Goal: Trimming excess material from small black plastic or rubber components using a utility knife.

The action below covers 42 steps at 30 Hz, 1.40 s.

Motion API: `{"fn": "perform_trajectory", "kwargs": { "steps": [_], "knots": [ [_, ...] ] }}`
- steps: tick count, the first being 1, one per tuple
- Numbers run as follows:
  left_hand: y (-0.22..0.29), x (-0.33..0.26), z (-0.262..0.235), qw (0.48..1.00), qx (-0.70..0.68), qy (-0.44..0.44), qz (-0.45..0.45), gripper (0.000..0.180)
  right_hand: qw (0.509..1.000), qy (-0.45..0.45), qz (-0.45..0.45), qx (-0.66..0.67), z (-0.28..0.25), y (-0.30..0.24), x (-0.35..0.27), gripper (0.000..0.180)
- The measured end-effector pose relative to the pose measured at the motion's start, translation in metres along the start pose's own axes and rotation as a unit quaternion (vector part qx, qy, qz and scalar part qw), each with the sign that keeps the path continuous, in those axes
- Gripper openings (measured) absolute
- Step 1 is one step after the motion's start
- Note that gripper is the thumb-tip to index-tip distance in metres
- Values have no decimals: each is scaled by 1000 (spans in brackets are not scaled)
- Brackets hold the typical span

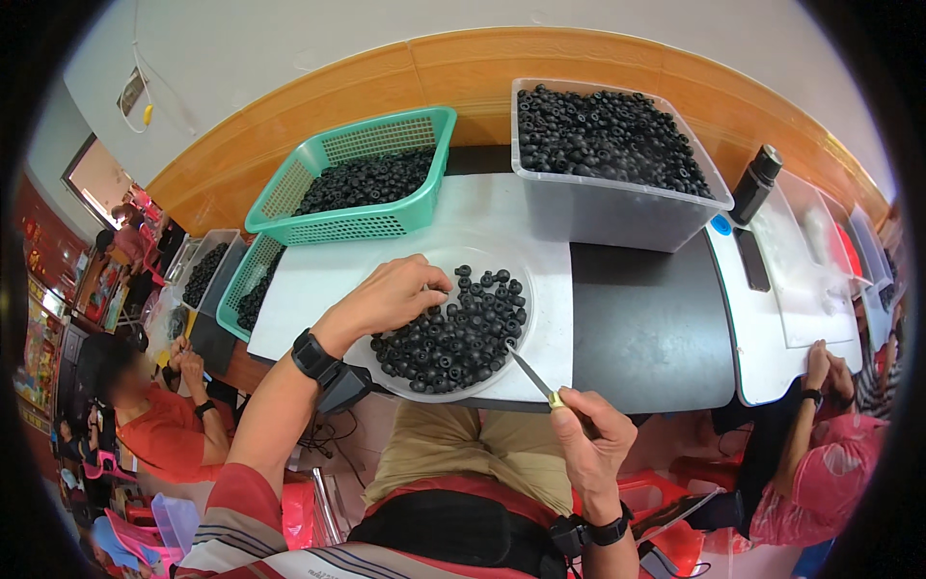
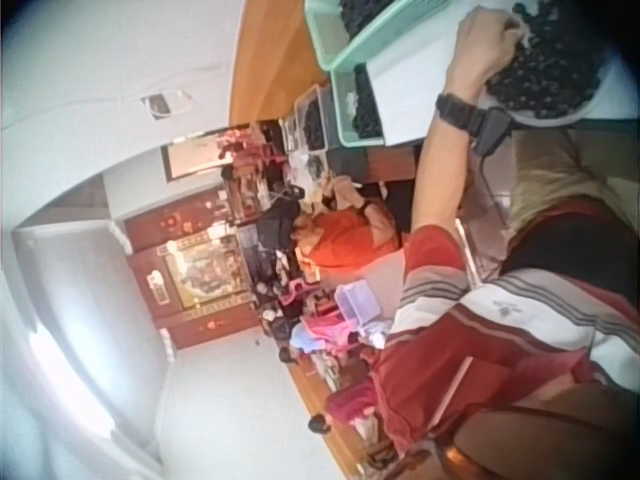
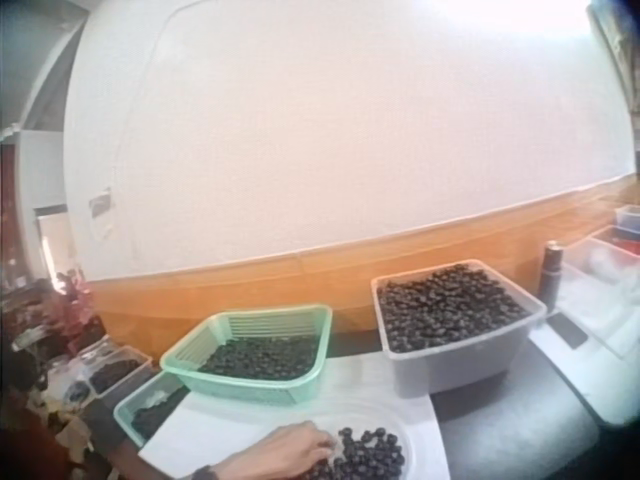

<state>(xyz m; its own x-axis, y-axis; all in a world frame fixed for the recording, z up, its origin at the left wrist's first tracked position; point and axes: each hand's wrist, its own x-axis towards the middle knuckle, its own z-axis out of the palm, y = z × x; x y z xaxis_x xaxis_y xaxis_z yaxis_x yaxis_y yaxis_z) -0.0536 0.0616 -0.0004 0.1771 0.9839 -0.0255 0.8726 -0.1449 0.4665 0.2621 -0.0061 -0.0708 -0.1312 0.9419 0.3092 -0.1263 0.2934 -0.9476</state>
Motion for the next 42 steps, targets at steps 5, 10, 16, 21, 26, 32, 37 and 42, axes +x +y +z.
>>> {"fn": "perform_trajectory", "kwargs": {
  "steps": [5, 10, 16, 21, 26, 32, 37, 42],
  "knots": [
    [-5, -6, 4, 999, -33, 38, 18, 16, 1000, -1, 9, -3, -2, 0, -2, 19],
    [-4, -12, 4, 997, -57, 49, 9, 17, 1000, -2, 15, 0, -2, -1, -3, 20],
    [-7, -16, 8, 997, -11, 63, 41, 20, 999, -2, 34, 5, 0, -2, -4, 21],
    [-6, -19, 5, 994, -46, 83, 55, 18, 999, 1, 40, -5, 2, -4, -4, 21],
    [-5, -23, 1, 988, -126, 89, 27, 17, 999, 0, 33, -14, 4, -4, -3, 21],
    [-1, -35, 2, 931, -355, 81, -24, 17, 999, -1, 40, -3, 12, -9, -1, 22],
    [13, -56, 5, 813, -575, 96, -21, 19, 998, -22, 52, 6, 29, -21, 5, 20],
    [32, -72, 13, 652, -753, 88, -36, 22, 998, -57, -15, -17, 51, -25, 16, 19]
  ]
}}
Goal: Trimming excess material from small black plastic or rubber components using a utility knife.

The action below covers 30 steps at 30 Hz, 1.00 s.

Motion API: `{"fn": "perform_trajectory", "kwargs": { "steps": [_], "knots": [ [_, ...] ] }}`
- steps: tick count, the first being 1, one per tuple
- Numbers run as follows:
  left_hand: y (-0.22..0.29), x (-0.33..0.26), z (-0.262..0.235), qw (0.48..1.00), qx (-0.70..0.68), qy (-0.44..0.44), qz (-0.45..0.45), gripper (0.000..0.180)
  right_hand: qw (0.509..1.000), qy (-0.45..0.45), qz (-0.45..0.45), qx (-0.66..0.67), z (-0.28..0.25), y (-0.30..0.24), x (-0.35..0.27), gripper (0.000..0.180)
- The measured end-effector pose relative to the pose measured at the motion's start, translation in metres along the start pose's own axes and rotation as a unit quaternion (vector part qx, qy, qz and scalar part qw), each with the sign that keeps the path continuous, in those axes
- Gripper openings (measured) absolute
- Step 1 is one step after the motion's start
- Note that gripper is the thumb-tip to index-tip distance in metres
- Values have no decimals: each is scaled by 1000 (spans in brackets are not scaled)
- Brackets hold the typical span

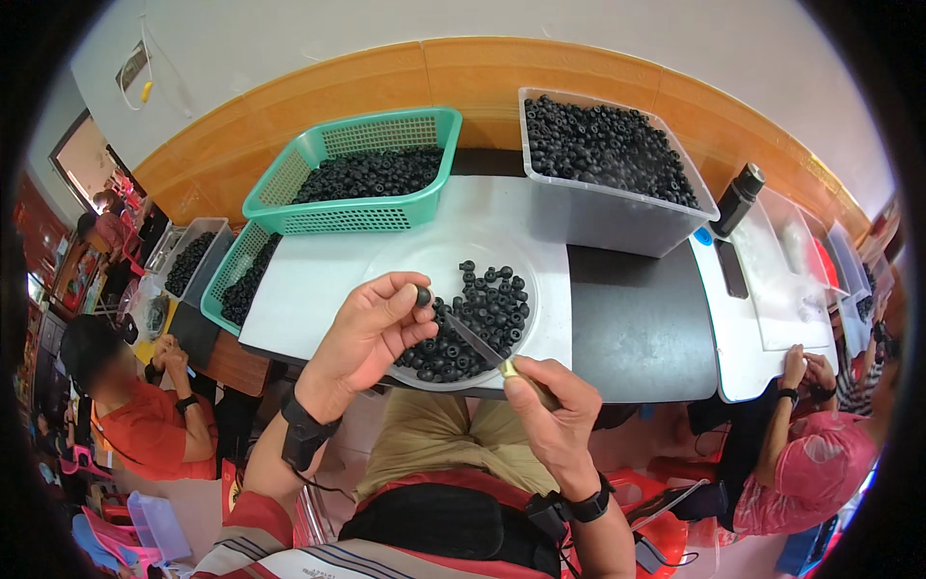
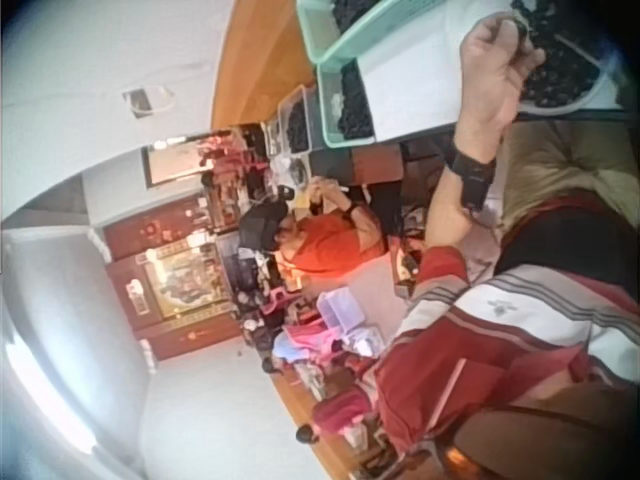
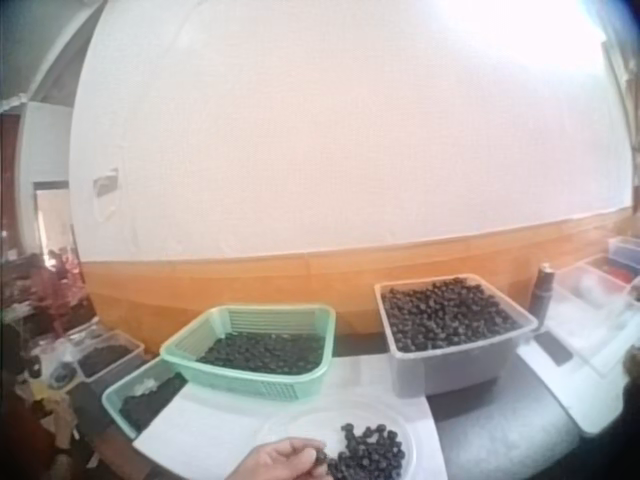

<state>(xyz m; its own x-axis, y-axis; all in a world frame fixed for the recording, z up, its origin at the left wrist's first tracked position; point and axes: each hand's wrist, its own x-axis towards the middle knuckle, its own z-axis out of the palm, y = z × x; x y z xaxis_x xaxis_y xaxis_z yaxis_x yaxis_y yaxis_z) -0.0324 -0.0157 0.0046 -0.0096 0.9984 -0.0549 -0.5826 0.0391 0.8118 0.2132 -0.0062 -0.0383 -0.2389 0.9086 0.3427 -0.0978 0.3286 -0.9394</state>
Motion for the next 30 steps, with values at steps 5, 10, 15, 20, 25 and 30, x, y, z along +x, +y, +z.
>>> {"fn": "perform_trajectory", "kwargs": {
  "steps": [5, 10, 15, 20, 25, 30],
  "knots": [
    [-12, -14, 3, 987, -146, -50, -32, 25, 994, -32, -99, -41, 19, -3, 11, 21],
    [-21, -21, 8, 976, -205, -67, -34, 28, 982, -32, -163, -96, 23, -5, 13, 25],
    [-27, -27, 12, 969, -239, -60, -31, 28, 974, -26, -199, -110, 24, -3, 15, 26],
    [-36, -29, 10, 960, -269, -61, -39, 24, 973, -28, -200, -112, 24, -2, 14, 27],
    [-39, -32, 17, 968, -244, -43, -46, 28, 964, -25, -237, -118, 24, 2, 16, 27],
    [-40, -32, 17, 976, -214, -31, -34, 27, 963, -26, -235, -127, 23, 0, 17, 27]
  ]
}}
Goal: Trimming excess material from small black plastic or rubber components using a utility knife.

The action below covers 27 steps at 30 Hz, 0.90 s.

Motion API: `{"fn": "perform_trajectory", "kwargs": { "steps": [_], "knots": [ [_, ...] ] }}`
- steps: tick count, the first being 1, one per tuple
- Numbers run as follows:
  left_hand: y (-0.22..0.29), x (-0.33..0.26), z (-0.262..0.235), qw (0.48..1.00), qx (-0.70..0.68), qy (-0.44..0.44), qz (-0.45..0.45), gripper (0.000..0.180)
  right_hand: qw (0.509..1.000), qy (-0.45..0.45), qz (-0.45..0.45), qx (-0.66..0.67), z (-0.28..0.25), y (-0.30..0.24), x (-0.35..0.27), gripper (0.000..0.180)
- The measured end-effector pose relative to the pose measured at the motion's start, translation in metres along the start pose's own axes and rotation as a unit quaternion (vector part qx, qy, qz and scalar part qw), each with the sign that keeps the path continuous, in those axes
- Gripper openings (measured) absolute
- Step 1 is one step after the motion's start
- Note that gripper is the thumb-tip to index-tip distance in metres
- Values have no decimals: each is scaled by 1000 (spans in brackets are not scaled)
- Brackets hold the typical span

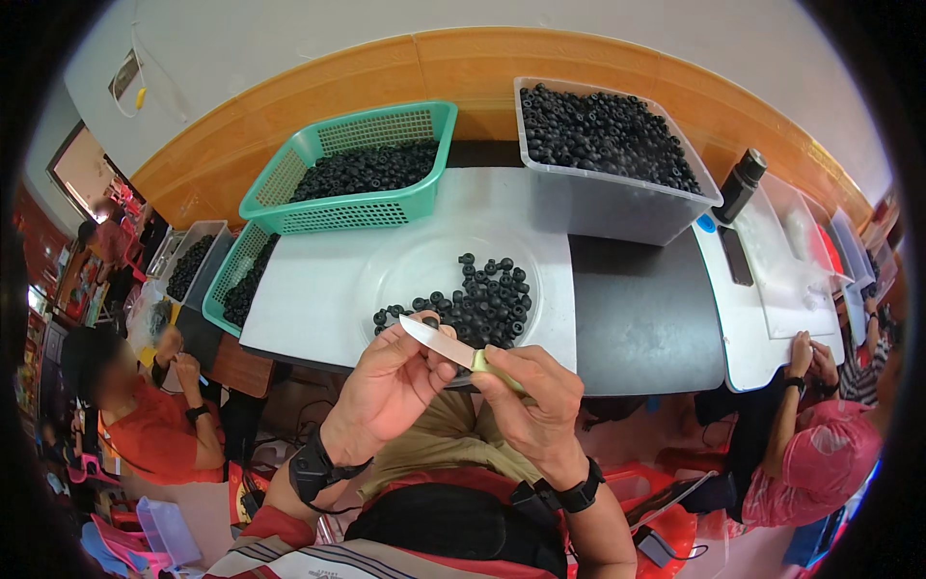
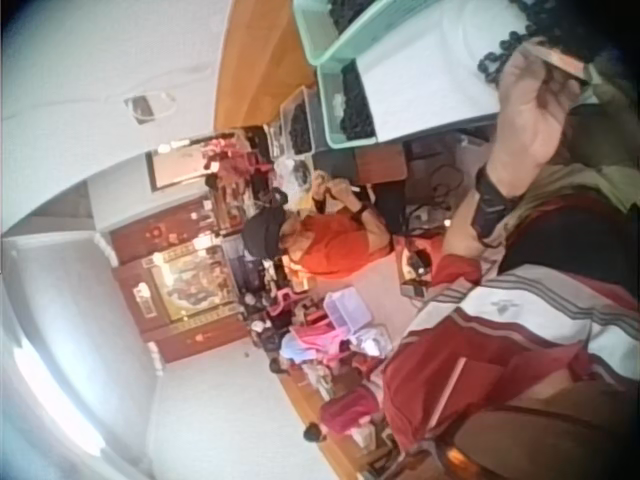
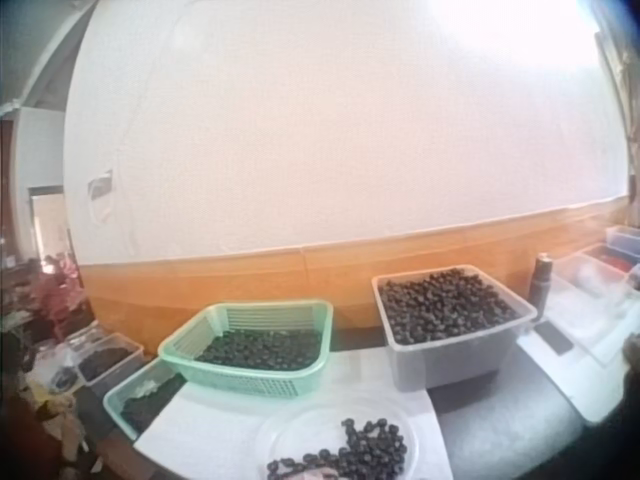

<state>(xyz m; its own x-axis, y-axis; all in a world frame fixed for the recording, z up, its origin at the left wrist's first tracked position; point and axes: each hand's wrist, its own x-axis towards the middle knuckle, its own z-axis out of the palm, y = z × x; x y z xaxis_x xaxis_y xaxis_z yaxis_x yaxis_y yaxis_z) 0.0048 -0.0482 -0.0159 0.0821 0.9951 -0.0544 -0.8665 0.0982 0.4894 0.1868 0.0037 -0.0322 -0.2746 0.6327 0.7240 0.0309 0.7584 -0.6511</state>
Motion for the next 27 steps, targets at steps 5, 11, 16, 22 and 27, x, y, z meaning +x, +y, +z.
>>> {"fn": "perform_trajectory", "kwargs": {
  "steps": [5, 11, 16, 22, 27],
  "knots": [
    [2, -3, 1, 999, -11, -46, 5, 24, 999, 18, 27, 2, -1, 9, -6, 20],
    [2, -7, 10, 999, 25, -20, 29, 21, 995, 22, 88, 40, -16, 0, 2, 18],
    [-1, -3, 10, 999, 32, 24, 32, 21, 998, -28, 34, 40, -11, -6, 0, 26],
    [-4, -6, -4, 999, 14, 8, 30, 25, 999, -31, 27, 20, -10, -3, -4, 27],
    [-5, -4, -7, 1000, 8, 1, 29, 24, 999, -23, 36, 22, -8, -2, -4, 25]
  ]
}}
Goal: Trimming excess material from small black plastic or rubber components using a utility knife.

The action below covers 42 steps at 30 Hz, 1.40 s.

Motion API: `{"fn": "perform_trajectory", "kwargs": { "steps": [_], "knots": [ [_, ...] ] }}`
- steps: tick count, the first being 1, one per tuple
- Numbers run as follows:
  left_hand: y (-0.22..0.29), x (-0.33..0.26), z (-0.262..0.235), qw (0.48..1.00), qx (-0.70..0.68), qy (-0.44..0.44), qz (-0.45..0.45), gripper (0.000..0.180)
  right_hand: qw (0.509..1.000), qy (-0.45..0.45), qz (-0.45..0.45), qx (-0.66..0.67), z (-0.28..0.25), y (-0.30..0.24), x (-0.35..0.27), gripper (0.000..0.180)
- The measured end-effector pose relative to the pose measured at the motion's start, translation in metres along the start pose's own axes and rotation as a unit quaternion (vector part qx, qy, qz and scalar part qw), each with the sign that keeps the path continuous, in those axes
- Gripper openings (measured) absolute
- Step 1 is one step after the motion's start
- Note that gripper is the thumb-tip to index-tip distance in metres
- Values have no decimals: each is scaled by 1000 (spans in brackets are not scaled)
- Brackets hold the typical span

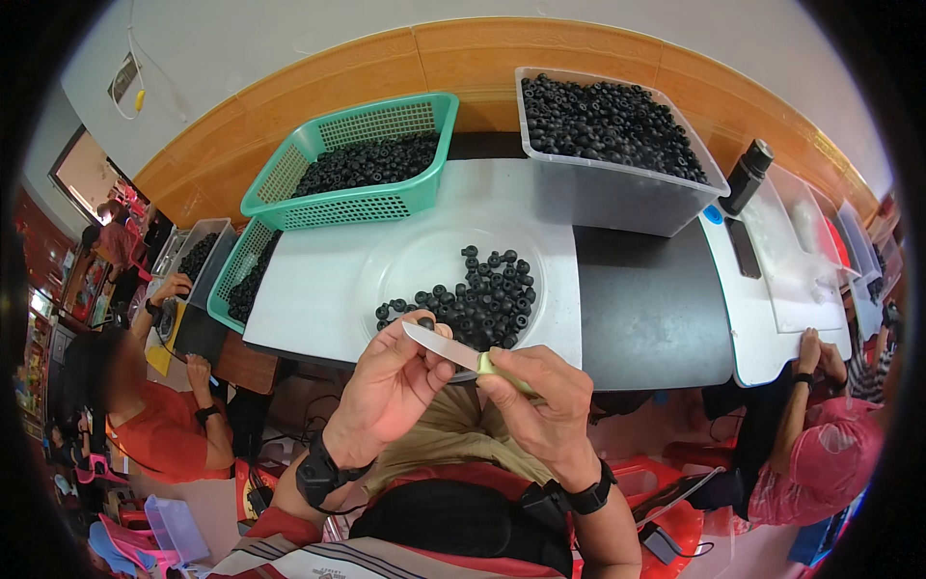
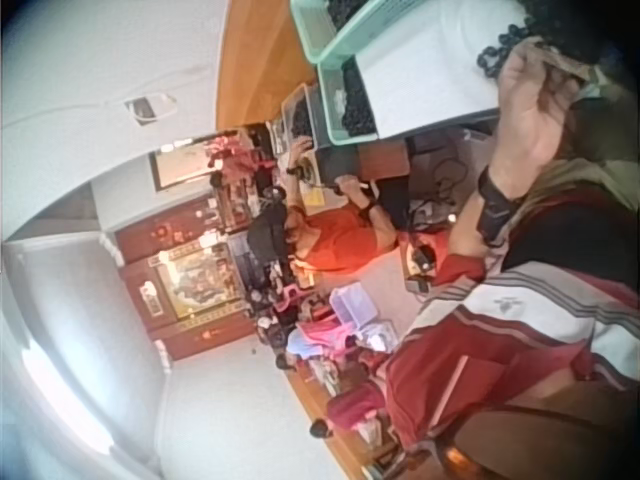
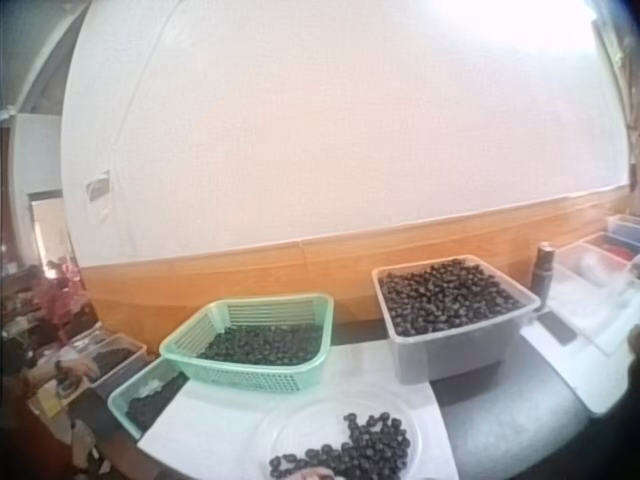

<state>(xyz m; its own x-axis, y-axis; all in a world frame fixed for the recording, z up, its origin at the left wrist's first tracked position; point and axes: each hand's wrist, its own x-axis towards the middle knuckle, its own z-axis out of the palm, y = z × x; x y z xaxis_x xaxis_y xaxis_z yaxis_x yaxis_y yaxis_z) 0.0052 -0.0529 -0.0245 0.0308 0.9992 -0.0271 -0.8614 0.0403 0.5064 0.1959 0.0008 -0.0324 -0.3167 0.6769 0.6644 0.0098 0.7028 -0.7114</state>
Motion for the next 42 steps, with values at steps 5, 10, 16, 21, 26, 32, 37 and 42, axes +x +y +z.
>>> {"fn": "perform_trajectory", "kwargs": {
  "steps": [5, 10, 16, 21, 26, 32, 37, 42],
  "knots": [
    [2, -4, 14, 1000, -11, -16, -21, 21, 989, 92, 115, 10, -4, 18, -6, 18],
    [3, -1, 12, 1000, 30, 3, 2, 22, 991, 86, 100, 13, -9, 15, -5, 20],
    [4, -1, 7, 996, 73, 29, 31, 19, 986, 93, 135, -7, -25, 23, -5, 20],
    [4, 2, 4, 994, 88, 47, 45, 18, 985, 97, 132, -62, -40, 50, -1, 23],
    [8, 3, 10, 982, 155, 66, 90, 18, 987, 96, 123, -46, -40, 61, 2, 24],
    [24, 16, 5, 936, 292, 80, 180, 17, 986, 87, 131, -56, -39, 63, 2, 24],
    [65, 53, -3, 828, 474, 136, 265, 15, 986, 79, 127, -80, -40, 59, 2, 22],
    [173, 116, -13, 624, 619, 217, 425, 15, 985, 70, 127, -92, -41, 54, 1, 23]
  ]
}}
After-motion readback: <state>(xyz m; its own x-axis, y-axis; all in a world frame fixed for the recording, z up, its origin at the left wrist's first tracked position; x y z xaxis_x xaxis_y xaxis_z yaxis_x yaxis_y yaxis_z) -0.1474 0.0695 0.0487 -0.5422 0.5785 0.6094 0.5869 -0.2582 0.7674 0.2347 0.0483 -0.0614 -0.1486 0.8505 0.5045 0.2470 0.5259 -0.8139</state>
